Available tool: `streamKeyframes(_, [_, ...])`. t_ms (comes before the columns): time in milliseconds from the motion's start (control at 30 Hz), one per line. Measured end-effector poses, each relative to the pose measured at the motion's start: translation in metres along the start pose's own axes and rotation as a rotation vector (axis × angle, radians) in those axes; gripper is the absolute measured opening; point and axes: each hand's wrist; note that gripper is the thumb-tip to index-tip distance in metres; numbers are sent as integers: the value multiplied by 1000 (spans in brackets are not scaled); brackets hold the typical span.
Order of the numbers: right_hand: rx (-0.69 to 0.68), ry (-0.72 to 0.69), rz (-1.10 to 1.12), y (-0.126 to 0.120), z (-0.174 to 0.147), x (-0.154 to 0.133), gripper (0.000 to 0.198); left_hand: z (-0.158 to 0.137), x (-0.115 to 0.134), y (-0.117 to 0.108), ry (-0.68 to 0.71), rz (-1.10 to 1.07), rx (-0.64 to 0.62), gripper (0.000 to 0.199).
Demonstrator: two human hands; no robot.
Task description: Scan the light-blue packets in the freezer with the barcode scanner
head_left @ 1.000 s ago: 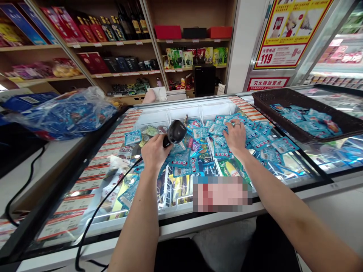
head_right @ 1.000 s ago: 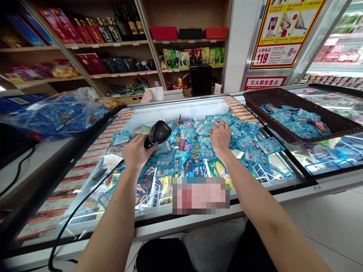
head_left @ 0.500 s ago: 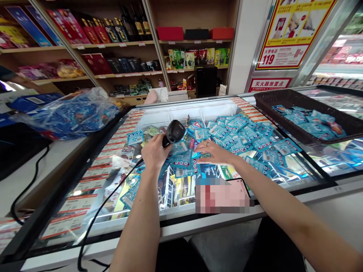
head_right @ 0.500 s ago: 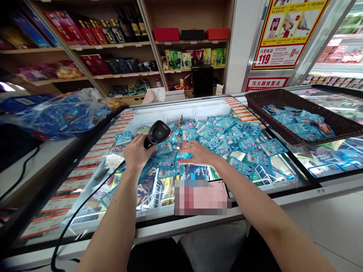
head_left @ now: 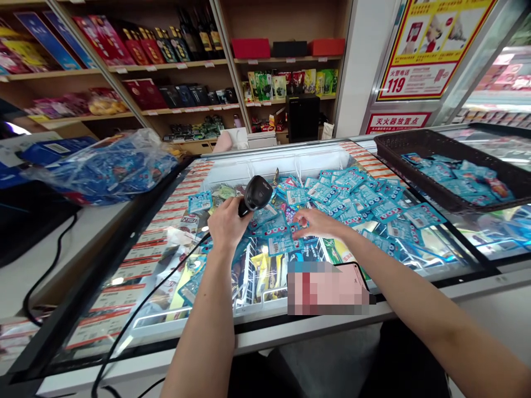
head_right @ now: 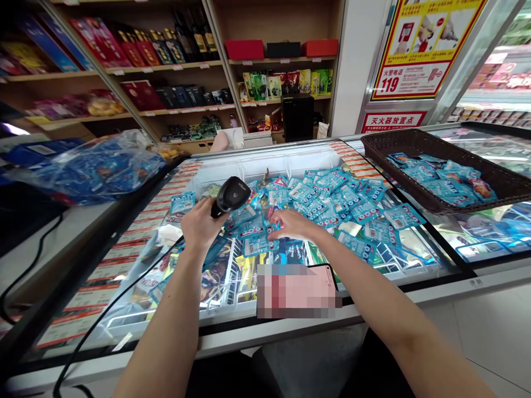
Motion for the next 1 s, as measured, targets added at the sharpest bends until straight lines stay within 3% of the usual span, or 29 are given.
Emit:
streamKeyframes(133, [46, 221, 402, -4, -4, 9, 31, -1, 2, 1, 18, -6, -6, 34])
streamKeyframes(233, [160, 314, 527, -7, -5, 13, 29, -1, 2, 0, 29, 0, -5, 32])
streamKeyframes(567, [506, 262, 192, -19, -7, 18, 19, -1, 0, 3, 107, -35, -31, 35])
streamKeyframes(1000, [619, 259, 348, -18, -5, 30, 24, -4, 4, 2, 263, -116, -101, 33])
Point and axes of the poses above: each hand's wrist, its own z-axis towards the middle knuckle, its own y-axis out of the palm, x = y × z, and after that the axes turned 2 degrees about z, right-handed
